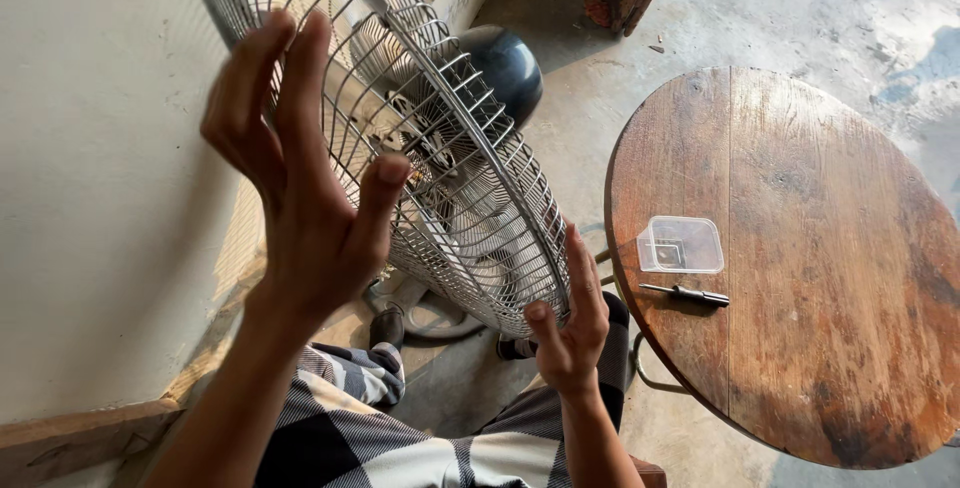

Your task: The person aligns and secures the front wire cage of an electric fan by hand, repeatedly adjusting its position to fit the mounting points. A screwdriver and a small plastic container are visible on a nearby table.

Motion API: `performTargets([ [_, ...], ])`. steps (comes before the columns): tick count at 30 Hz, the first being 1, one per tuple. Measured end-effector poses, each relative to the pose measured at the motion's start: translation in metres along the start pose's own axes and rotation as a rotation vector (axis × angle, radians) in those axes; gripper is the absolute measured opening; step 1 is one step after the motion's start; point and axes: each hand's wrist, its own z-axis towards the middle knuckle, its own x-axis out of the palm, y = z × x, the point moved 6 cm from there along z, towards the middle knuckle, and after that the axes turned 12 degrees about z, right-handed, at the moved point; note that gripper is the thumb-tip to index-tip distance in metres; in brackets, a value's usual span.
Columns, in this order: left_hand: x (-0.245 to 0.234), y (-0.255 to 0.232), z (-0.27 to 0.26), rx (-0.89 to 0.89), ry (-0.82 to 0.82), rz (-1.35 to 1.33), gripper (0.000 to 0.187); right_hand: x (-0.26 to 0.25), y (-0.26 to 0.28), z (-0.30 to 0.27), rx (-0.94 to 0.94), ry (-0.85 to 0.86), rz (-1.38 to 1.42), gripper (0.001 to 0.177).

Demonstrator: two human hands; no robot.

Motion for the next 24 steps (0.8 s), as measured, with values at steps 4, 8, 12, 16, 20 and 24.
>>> performTargets([
  [4, 0.006, 0.016, 0.026, 0.082, 0.134, 0.139, 0.092, -0.018, -0.006, 0.003, 0.039, -0.026, 0.033, 0.068],
  [8, 0.005, 0.029, 0.047, 0.124, 0.220, 0.102, 0.108, -0.030, -0.011, 0.009, 0.058, -0.069, 0.078, 0.067],
  [12, 0.006, 0.021, 0.044, 0.132, 0.167, 0.128, 0.108, -0.038, -0.014, 0.010, 0.047, -0.107, 0.085, 0.066],
  [16, 0.006, 0.012, 0.033, 0.115, 0.128, 0.147, 0.107, -0.047, -0.017, 0.010, -0.019, -0.168, 0.077, 0.059],
  [20, 0.008, -0.001, 0.030, 0.098, 0.094, 0.179, 0.106, -0.054, -0.014, 0.017, -0.082, -0.326, -0.034, 0.044],
  [24, 0.007, -0.020, 0.025, 0.088, 0.082, 0.244, 0.109, -0.048, 0.016, 0.040, -0.240, -0.304, -0.092, 0.036],
])
